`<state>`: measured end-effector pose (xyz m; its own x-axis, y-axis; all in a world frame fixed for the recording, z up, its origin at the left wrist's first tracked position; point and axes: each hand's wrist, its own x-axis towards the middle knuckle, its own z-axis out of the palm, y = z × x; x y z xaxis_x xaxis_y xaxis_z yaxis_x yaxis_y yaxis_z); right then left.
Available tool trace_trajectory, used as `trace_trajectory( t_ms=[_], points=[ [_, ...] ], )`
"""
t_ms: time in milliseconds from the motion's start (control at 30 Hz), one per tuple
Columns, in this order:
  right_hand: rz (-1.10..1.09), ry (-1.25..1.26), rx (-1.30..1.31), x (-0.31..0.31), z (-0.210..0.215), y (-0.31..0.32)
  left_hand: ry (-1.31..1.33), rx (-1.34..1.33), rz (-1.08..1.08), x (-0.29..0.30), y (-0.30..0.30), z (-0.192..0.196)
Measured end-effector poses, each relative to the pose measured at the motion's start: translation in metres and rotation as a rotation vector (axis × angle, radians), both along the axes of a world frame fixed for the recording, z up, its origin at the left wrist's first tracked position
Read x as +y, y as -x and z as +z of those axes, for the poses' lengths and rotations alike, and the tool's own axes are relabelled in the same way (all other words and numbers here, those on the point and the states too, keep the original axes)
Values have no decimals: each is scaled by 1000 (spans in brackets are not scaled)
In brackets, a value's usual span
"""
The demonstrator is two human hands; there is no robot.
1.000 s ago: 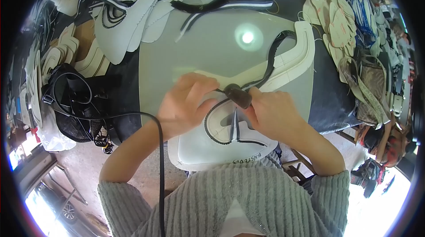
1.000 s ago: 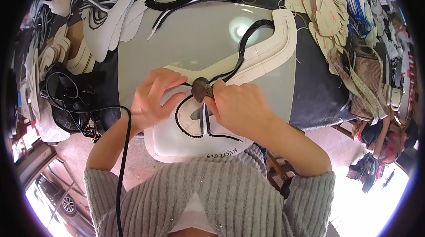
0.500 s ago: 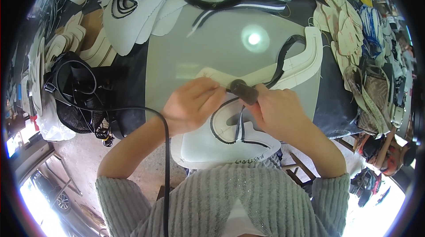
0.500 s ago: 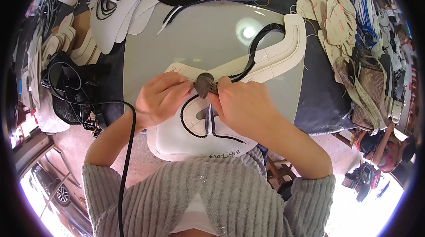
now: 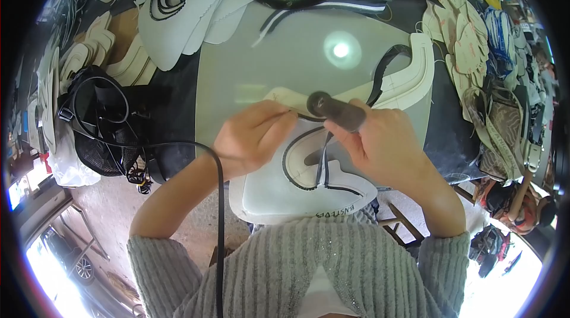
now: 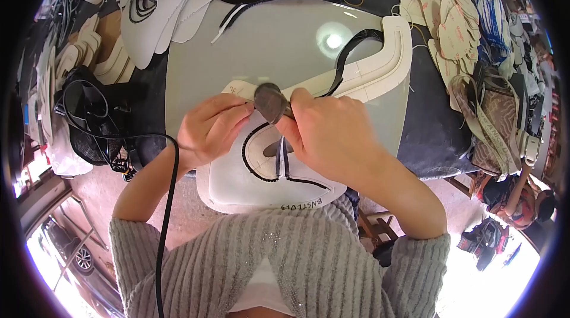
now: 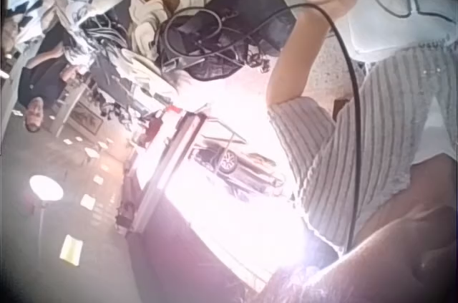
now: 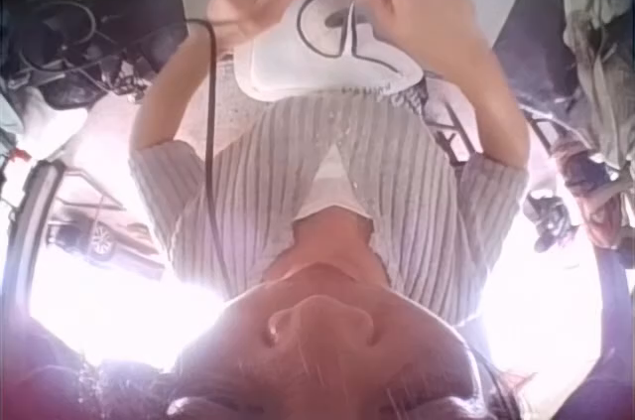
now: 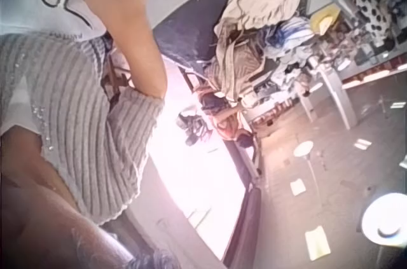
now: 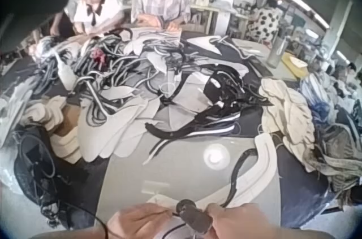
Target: The recorder uses a cobbler hammer to shape and flatten shoe upper components against a template on a workbench.
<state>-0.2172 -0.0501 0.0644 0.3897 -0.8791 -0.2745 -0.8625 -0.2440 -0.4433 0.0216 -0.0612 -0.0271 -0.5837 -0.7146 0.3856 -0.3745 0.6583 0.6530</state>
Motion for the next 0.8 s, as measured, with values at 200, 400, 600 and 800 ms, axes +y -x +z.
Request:
trace_trajectory(
  t_ms=[200,400,600,800],
  points=[
    [45,-4,10,-8,-4,-6,108,-20,-6,-4,4,3],
    [67,-17,54,-5,-14,-5,-74,53,34,-3,6,10],
    [74,-32,49,-5,-9,-4,139,-89,-66,-9,-6,10],
    [44,2,-51,-12,-2,-8,343,-130,-72,-6,-9,3]
  ],
)
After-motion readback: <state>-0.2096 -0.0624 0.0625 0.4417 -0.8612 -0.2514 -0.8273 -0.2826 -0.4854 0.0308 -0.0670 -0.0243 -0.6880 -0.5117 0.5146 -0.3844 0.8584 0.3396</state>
